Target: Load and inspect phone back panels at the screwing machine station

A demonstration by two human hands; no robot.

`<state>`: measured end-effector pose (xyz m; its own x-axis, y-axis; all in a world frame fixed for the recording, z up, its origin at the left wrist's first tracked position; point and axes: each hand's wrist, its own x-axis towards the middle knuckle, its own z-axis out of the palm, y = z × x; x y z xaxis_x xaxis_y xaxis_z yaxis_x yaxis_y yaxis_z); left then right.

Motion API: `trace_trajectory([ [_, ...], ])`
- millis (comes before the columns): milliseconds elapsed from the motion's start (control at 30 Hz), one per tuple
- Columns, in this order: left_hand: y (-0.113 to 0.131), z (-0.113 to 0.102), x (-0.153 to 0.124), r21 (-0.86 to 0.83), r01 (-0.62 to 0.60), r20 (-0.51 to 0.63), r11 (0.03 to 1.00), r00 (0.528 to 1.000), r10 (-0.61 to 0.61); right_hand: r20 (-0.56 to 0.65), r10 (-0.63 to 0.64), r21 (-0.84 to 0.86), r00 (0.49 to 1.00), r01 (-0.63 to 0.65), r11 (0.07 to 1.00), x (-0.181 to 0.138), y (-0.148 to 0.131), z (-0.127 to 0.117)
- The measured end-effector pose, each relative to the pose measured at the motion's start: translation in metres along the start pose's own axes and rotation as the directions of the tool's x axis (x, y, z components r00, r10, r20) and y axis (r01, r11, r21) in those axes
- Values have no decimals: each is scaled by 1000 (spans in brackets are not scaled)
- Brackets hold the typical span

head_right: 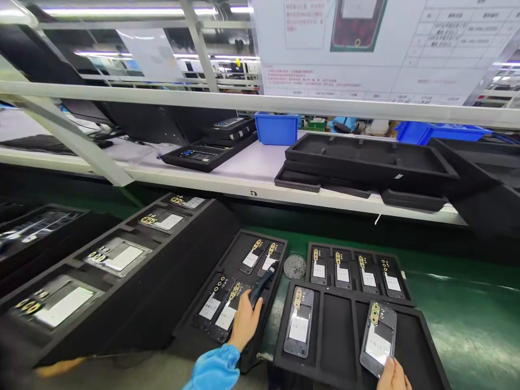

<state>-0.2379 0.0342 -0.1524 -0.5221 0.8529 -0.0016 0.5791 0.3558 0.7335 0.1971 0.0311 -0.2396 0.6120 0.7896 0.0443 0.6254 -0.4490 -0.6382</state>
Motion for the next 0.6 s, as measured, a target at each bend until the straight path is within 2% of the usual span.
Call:
trace_trajectory([
  [233, 6, 0, -14, -161, 26, -108, 987, 993, -43, -9, 24, -16, 1000, -24, 1000, 2, 2, 1],
  [333, 13, 10, -11, -221, 9, -118, 975, 992, -36, 3, 21, -22, 1000, -21, 1000, 1, 2, 2],
  [500, 42, 54, 40, -298, -74, -59, 952, 997, 59, 21, 17, -14, 1000, -17, 1000, -1, 0, 1],
  [600, 55, 72, 74, -305, -74, -56, 949, 997, 60, 27, 18, -5, 999, -18, 1000, -1, -4, -2],
])
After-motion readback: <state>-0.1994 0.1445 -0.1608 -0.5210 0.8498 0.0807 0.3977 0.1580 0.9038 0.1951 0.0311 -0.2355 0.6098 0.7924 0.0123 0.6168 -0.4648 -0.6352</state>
